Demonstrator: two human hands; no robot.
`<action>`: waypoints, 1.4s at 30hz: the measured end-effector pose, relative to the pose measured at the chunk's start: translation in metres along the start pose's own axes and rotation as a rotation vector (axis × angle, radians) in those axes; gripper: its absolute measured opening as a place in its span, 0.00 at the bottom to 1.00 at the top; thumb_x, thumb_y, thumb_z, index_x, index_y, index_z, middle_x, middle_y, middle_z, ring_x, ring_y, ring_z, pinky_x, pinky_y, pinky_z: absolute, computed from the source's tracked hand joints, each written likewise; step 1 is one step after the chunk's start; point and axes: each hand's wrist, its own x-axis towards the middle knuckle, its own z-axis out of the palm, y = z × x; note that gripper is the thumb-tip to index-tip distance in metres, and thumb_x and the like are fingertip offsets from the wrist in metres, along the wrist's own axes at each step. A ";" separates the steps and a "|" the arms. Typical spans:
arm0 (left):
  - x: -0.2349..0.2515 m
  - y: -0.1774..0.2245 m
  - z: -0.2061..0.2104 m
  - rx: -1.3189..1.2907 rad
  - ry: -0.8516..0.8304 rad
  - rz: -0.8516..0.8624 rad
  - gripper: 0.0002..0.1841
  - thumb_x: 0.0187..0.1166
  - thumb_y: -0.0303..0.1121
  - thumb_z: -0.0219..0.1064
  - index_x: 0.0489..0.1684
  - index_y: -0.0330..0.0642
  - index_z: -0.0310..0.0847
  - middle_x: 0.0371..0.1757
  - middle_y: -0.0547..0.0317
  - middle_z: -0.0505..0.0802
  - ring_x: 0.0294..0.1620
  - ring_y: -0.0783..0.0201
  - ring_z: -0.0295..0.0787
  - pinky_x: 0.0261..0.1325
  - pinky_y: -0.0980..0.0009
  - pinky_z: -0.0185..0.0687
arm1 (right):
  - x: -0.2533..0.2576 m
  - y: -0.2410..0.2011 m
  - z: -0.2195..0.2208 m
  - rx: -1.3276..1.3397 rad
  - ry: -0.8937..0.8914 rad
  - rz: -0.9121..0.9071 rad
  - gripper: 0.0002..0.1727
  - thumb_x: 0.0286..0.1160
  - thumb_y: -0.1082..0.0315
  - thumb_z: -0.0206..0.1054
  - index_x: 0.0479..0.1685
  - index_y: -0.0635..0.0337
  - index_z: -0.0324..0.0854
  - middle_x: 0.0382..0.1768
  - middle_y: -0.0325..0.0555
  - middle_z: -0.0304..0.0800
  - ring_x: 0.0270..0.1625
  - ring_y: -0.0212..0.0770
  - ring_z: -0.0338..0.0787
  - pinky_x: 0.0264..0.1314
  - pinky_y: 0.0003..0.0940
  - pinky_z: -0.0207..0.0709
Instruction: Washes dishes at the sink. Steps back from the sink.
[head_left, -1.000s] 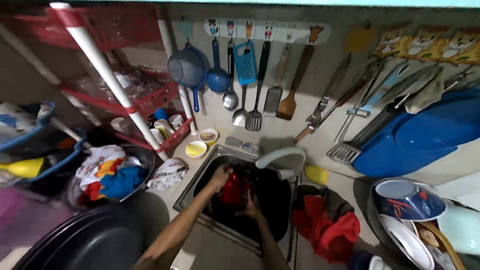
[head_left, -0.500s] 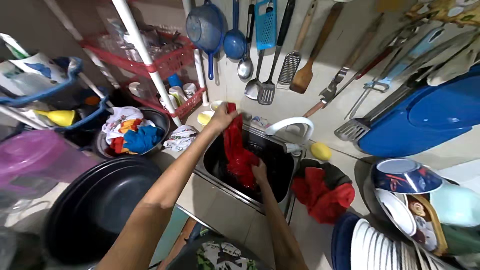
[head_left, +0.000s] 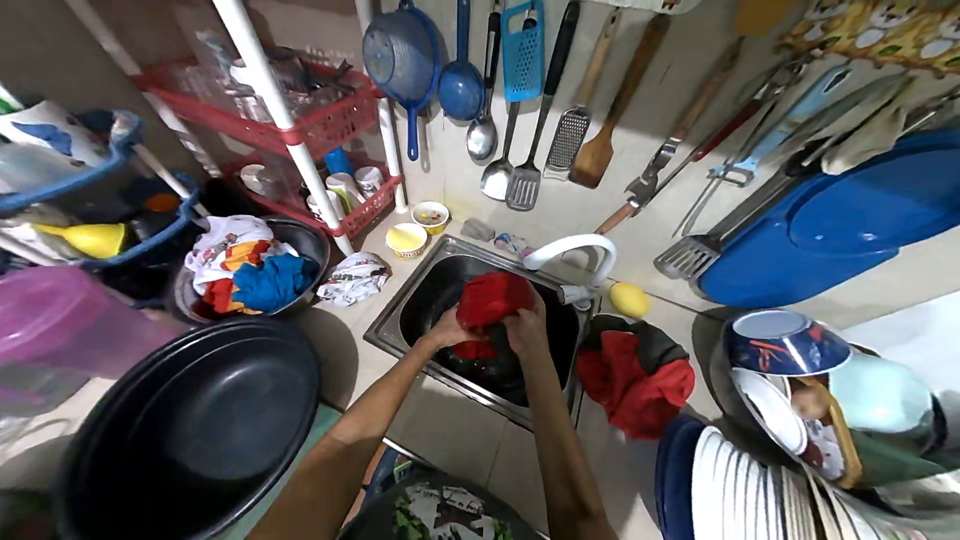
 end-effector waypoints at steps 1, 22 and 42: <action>0.001 0.008 -0.002 0.028 0.050 -0.001 0.38 0.62 0.32 0.84 0.74 0.26 0.73 0.68 0.38 0.87 0.73 0.53 0.83 0.81 0.58 0.72 | 0.001 0.000 -0.003 0.098 0.016 -0.032 0.22 0.72 0.82 0.43 0.63 0.63 0.70 0.41 0.38 0.88 0.40 0.30 0.90 0.44 0.30 0.86; -0.023 0.052 0.018 0.138 -0.177 0.555 0.47 0.46 0.14 0.78 0.82 0.40 0.74 0.70 0.35 0.85 0.72 0.42 0.80 0.78 0.49 0.73 | -0.027 0.075 -0.025 -0.290 0.157 0.602 0.21 0.93 0.75 0.46 0.80 0.68 0.65 0.73 0.57 0.79 0.69 0.42 0.80 0.71 0.36 0.74; -0.008 0.010 -0.006 -0.233 0.206 0.388 0.47 0.67 0.45 0.71 0.88 0.30 0.56 0.89 0.36 0.64 0.89 0.51 0.60 0.88 0.59 0.59 | 0.034 0.099 -0.034 0.661 0.201 0.535 0.29 0.91 0.44 0.34 0.59 0.56 0.73 0.44 0.51 0.87 0.46 0.47 0.90 0.44 0.48 0.87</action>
